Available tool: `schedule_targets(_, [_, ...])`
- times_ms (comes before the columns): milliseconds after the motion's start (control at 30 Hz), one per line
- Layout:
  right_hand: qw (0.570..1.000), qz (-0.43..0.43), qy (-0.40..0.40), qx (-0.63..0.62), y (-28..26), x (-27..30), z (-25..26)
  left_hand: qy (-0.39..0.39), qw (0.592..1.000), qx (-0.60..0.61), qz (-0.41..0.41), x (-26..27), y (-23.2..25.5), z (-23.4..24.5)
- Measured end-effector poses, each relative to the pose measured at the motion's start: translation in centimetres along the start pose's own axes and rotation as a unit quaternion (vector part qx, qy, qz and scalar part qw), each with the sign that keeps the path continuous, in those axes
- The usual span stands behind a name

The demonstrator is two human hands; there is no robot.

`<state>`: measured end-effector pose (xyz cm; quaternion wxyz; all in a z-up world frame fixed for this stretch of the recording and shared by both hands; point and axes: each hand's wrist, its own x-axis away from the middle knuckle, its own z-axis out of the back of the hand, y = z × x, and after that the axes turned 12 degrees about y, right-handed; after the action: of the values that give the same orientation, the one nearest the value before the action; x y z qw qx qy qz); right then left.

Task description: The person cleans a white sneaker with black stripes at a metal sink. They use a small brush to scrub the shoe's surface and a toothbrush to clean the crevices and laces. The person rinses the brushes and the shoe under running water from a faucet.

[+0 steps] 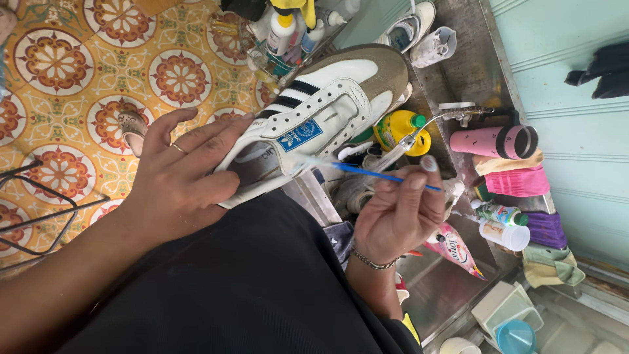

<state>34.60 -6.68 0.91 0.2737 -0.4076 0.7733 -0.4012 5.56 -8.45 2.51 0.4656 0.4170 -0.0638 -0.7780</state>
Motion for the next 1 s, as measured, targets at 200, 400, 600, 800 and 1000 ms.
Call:
schedule_targets(200, [0.999, 0.033, -0.031, 0.017, 0.3, 0.4, -0.6, -0.001, 1.0, -0.027, -0.007, -0.1, -2.0, -0.1])
schedule_targets(400, [0.998, 0.046, 0.051, 0.012, 1.3, -0.3, -0.7, 0.0, 1.0, -0.026, 0.011, -0.6, -3.8, 0.1])
schedule_targets(600, [0.951, 0.067, 0.031, 0.301, 7.4, -1.4, 3.5, -0.001, 0.997, -0.045, 0.059, -0.6, -5.5, 0.7])
schedule_targets(800, [0.837, 0.076, -0.255, 0.478, 18.0, 2.1, 7.2, -0.032, 0.996, -0.082, 0.014, 0.4, -7.0, 1.1])
schedule_targets(1000, [0.806, 0.095, -0.345, 0.472, 23.4, 3.3, 10.9, -0.036, 0.996, -0.076, -0.014, 1.1, -7.1, 0.5])
